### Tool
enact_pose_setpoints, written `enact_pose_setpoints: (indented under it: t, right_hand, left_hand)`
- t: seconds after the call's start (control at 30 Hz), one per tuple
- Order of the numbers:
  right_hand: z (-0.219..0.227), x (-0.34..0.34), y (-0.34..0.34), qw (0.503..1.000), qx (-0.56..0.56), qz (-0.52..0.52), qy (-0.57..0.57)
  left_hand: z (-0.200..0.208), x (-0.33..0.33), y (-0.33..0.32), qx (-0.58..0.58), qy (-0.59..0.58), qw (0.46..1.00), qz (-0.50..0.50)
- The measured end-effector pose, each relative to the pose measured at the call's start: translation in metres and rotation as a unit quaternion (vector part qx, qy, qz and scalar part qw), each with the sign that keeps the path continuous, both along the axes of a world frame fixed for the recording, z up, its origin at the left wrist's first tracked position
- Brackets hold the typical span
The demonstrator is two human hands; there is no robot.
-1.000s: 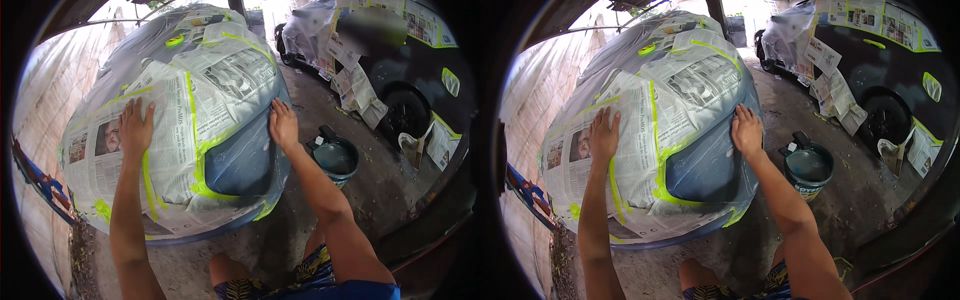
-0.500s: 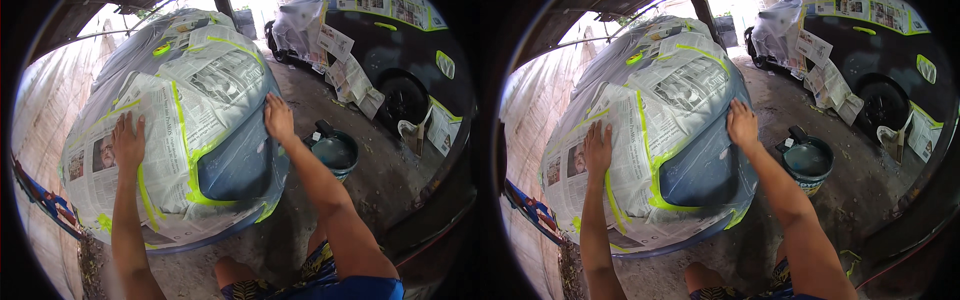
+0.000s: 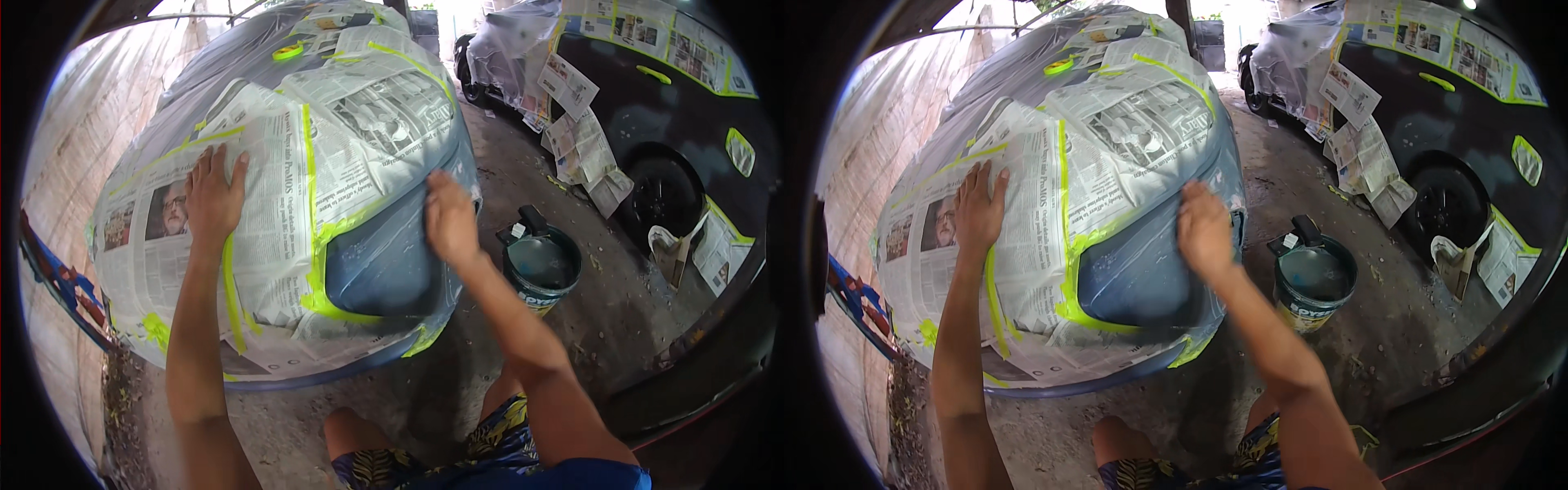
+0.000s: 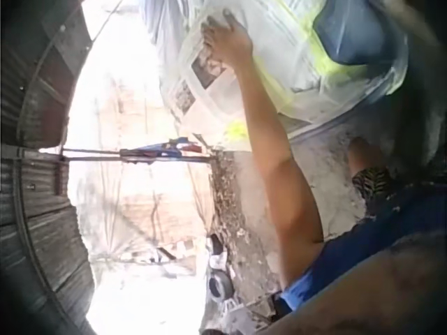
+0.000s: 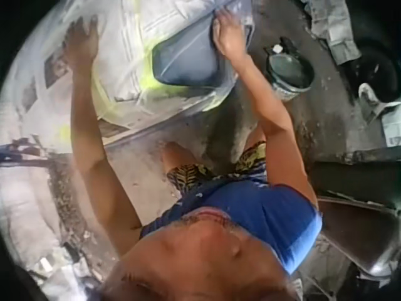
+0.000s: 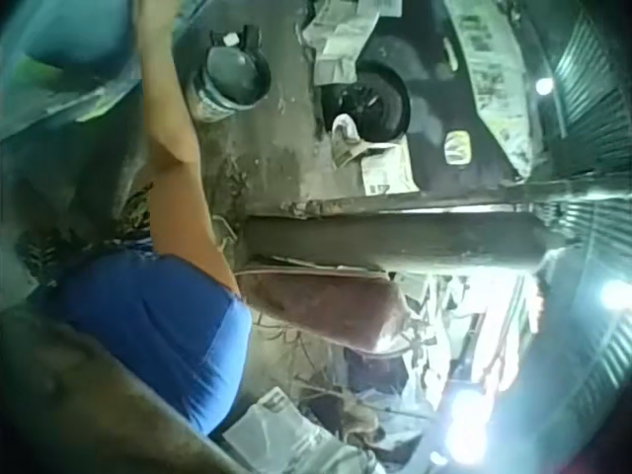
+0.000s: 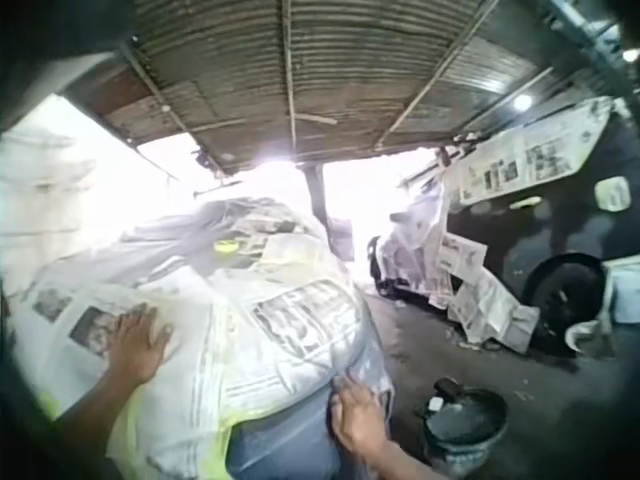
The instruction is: Sanding a car body part using a sanding block and water for surface preparation.
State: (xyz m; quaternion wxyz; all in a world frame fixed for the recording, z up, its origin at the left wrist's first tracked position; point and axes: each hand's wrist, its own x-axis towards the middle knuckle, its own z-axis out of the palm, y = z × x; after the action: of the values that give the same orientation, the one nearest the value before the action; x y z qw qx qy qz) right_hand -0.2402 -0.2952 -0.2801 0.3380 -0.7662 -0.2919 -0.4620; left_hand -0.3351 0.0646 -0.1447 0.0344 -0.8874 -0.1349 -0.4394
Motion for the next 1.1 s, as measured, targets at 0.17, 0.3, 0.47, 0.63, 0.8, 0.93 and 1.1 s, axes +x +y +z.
enact_pose_setpoints:
  t: [0.17,0.3,0.47,0.63,0.8,0.93,1.1]
  right_hand:
    - [-0.003,-0.082,0.033,0.985,-0.118,0.127,0.012]
    - [0.003,-0.024,0.0,0.998,-0.04,0.025,0.04]
    - [-0.009,-0.106,0.058,0.984,-0.118,0.125,0.037]
    - [0.015,-0.035,0.005,0.99,-0.006,0.115,0.077]
    - [0.007,-0.077,0.048,0.974,-0.134,0.181,-0.007]
    - [0.023,-0.052,0.031,0.935,-0.202,0.291,0.003]
    - [0.022,-0.052,0.035,0.949,-0.2,0.242,-0.006]
  left_hand:
    - [-0.004,0.001,0.007,0.032,-0.036,0.999,-0.024]
    - [-0.008,0.004,0.012,0.044,-0.054,0.997,-0.02]
    - [-0.012,0.006,0.016,0.044,-0.073,0.996,-0.018]
    - [-0.014,0.008,0.018,0.049,-0.096,0.994,-0.021]
    - [-0.016,0.009,0.021,0.066,-0.124,0.989,-0.042]
    - [-0.018,0.012,0.023,0.08,-0.151,0.985,-0.035]
    - [-0.02,0.013,0.025,0.061,-0.135,0.987,-0.057]
